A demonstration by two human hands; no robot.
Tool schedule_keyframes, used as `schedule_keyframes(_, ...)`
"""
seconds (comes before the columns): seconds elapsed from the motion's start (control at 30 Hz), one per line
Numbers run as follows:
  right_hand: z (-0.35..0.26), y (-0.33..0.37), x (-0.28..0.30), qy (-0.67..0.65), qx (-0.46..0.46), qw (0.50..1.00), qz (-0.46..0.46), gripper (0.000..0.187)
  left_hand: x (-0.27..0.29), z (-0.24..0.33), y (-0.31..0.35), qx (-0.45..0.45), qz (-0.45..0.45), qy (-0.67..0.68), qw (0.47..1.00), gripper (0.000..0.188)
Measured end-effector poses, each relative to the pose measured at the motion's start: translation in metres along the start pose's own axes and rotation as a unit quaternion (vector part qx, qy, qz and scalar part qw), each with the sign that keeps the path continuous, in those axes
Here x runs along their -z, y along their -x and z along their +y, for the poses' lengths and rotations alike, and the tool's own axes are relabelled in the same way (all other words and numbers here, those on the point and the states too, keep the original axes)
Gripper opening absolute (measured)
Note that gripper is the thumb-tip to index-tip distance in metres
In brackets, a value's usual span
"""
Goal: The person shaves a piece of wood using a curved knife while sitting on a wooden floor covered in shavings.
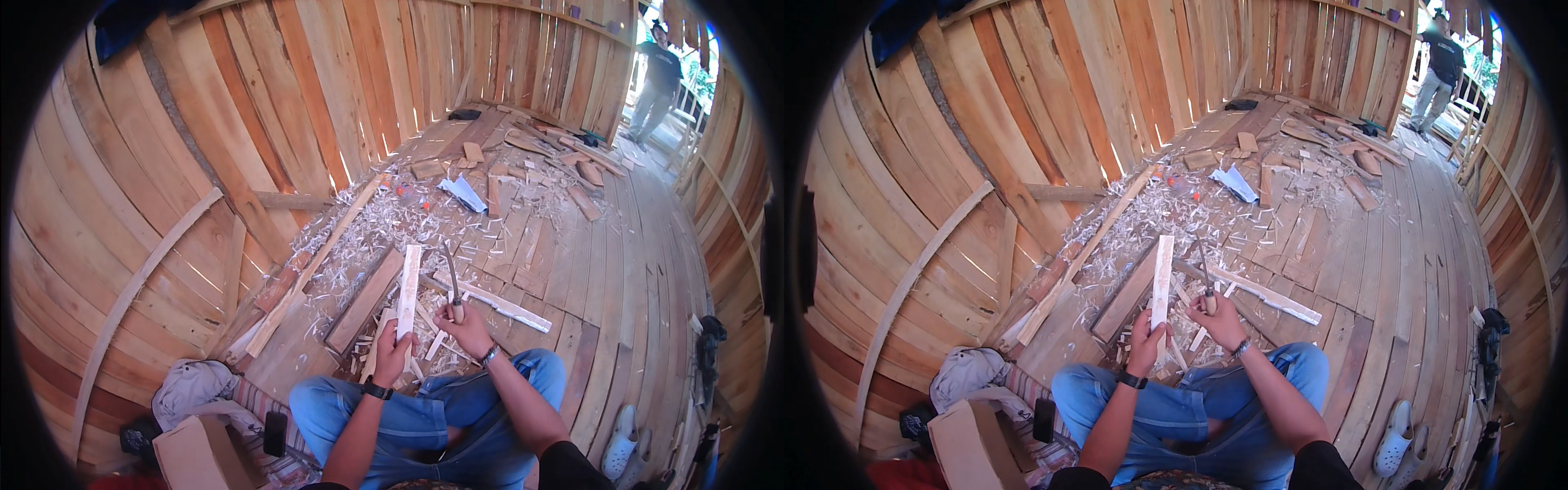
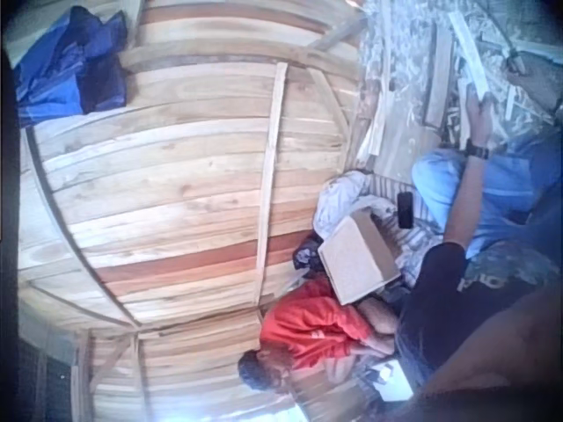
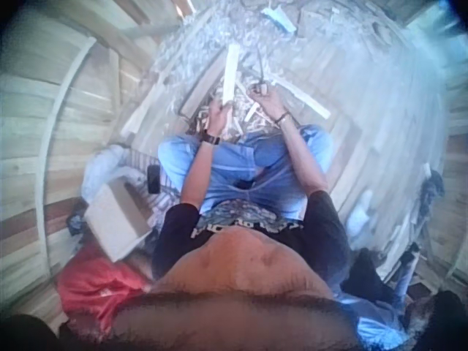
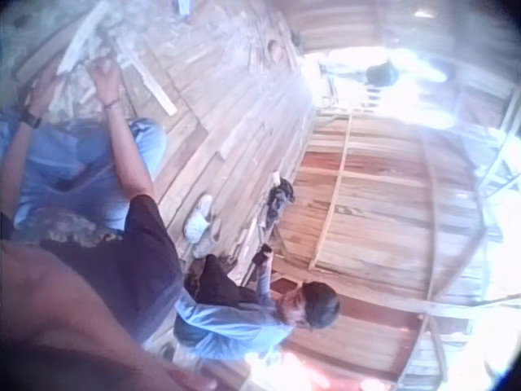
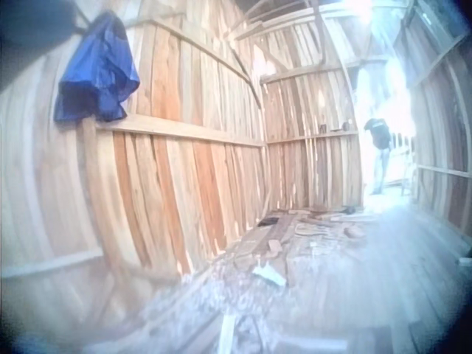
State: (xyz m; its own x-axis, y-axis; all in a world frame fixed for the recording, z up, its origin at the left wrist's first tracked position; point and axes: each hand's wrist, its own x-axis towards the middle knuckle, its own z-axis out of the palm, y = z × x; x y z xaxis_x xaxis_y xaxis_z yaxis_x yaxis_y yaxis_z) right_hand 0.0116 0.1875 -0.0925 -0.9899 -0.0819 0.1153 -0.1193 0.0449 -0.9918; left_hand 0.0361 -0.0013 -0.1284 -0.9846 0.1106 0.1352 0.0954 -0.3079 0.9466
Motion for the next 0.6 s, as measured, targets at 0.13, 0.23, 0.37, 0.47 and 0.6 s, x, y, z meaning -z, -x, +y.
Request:
schedule_keyframes(0.13, 0.009, -0.014, -0.007, -0.194, -0.054, 0.979, -0.041, 0.032, -0.011, -0.008, -0.001, 0.035, -0.039, -0.003, 0.999, 0.02)
schedule_keyframes(0.23, 0.028, -0.005, -0.013, -0.185, -0.084, 0.979, -0.009, 0.032, -0.011, -0.012, 0.004, 0.052, -0.065, -0.016, 0.996, 0.021)
schedule_keyframes(0.37, 0.04, -0.006, -0.002, -0.178, -0.084, 0.98, 0.0, 0.031, -0.022, -0.018, 0.004, 0.069, -0.09, -0.004, 0.994, 0.022)
schedule_keyframes(0.47, 0.04, -0.004, 0.0, -0.182, -0.102, 0.978, 0.012, 0.027, -0.028, -0.013, 0.005, 0.095, -0.107, -0.017, 0.99, 0.022)
schedule_keyframes(0.6, 0.034, -0.001, 0.0, -0.188, -0.118, 0.975, -0.01, 0.022, -0.025, -0.022, 0.006, 0.108, -0.131, -0.044, 0.984, 0.026)
